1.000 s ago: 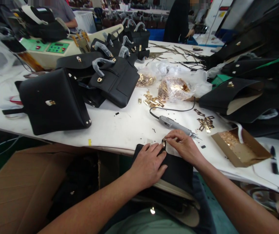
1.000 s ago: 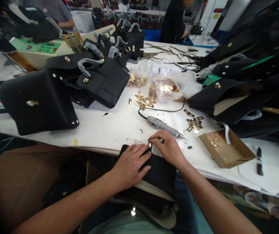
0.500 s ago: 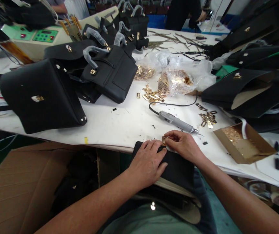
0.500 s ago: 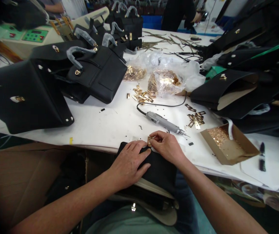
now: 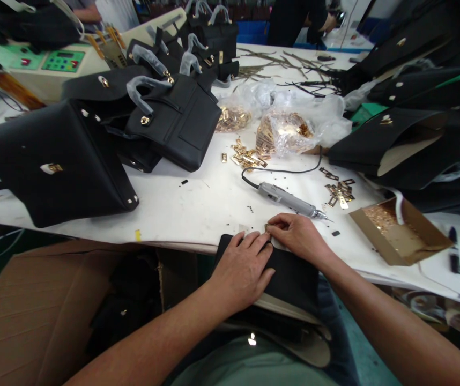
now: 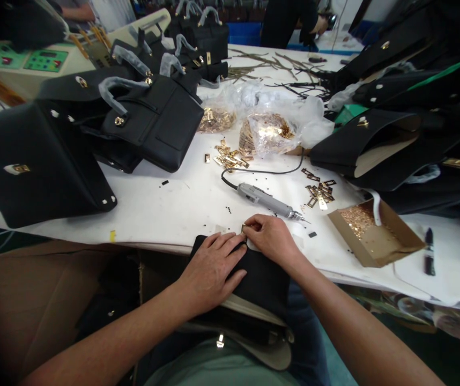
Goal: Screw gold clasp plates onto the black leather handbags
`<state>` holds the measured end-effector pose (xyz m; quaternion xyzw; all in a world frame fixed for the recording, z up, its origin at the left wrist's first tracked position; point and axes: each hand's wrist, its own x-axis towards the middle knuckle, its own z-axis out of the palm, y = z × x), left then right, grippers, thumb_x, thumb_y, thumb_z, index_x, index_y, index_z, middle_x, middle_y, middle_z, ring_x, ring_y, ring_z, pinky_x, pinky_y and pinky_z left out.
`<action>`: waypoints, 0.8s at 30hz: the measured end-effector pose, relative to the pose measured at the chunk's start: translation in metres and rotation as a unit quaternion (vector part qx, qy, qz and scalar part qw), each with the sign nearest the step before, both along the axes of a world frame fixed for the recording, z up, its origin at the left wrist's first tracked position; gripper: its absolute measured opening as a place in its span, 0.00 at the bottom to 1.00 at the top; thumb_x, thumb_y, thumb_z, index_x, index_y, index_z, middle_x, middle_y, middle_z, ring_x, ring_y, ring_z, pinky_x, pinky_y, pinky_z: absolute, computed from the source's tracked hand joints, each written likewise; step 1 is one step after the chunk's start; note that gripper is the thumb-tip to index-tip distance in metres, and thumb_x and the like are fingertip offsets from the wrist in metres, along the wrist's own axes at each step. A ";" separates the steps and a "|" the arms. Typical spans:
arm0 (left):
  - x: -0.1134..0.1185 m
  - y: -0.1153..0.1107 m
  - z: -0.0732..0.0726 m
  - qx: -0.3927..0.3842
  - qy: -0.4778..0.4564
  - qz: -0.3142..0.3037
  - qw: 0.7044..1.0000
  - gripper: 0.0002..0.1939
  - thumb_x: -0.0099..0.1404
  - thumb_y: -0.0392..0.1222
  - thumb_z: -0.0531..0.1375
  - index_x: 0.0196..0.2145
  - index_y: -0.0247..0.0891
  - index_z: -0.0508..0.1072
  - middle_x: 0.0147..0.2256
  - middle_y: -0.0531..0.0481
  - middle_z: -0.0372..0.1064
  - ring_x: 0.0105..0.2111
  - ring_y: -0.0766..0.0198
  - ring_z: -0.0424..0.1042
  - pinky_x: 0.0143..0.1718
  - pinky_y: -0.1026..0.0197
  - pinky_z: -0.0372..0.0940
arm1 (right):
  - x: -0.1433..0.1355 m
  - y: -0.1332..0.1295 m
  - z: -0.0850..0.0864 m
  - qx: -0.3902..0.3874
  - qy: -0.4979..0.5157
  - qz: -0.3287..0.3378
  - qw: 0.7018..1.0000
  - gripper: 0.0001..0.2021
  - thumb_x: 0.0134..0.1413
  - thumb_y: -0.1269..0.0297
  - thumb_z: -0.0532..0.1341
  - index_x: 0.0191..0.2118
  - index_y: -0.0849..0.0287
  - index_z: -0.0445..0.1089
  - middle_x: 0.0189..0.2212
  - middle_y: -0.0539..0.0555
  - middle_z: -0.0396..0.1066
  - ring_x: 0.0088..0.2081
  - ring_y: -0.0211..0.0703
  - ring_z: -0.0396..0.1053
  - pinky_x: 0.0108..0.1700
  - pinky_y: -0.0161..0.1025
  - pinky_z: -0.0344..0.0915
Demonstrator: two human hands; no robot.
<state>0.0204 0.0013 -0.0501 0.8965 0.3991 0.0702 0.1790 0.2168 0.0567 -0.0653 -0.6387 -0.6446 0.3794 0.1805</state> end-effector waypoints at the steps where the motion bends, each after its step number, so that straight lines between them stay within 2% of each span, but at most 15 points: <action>1: 0.000 0.000 0.000 0.000 0.000 -0.002 1.000 0.22 0.73 0.49 0.57 0.59 0.38 0.69 0.65 0.42 0.61 0.63 0.49 0.60 0.66 0.42 0.53 | 0.000 0.001 0.000 0.000 0.000 0.005 1.000 0.08 0.55 0.62 0.64 0.37 0.54 0.81 0.32 0.51 0.81 0.34 0.46 0.77 0.38 0.39 0.68; 11: -0.002 0.003 -0.003 -0.014 -0.018 -0.001 1.000 0.22 0.72 0.50 0.57 0.59 0.40 0.69 0.65 0.45 0.62 0.64 0.49 0.59 0.66 0.42 0.54 | 0.004 0.002 -0.004 0.010 0.024 0.022 0.999 0.10 0.57 0.64 0.61 0.39 0.53 0.81 0.38 0.51 0.82 0.39 0.49 0.78 0.45 0.41 0.71; 17: -0.002 0.003 -0.005 -0.020 -0.022 0.026 0.999 0.20 0.71 0.49 0.58 0.58 0.41 0.70 0.65 0.41 0.59 0.66 0.47 0.57 0.67 0.42 0.53 | 0.003 0.005 -0.002 -0.013 0.025 0.014 0.999 0.10 0.56 0.65 0.61 0.37 0.53 0.81 0.35 0.50 0.82 0.37 0.47 0.78 0.40 0.39 0.70; 24: -0.002 0.007 -0.005 -0.031 -0.014 0.005 0.999 0.21 0.73 0.50 0.56 0.60 0.40 0.68 0.64 0.41 0.62 0.65 0.48 0.58 0.67 0.41 0.52 | 0.002 0.006 0.001 -0.024 0.021 0.000 0.999 0.10 0.56 0.64 0.61 0.37 0.54 0.81 0.32 0.50 0.81 0.31 0.45 0.76 0.37 0.39 0.69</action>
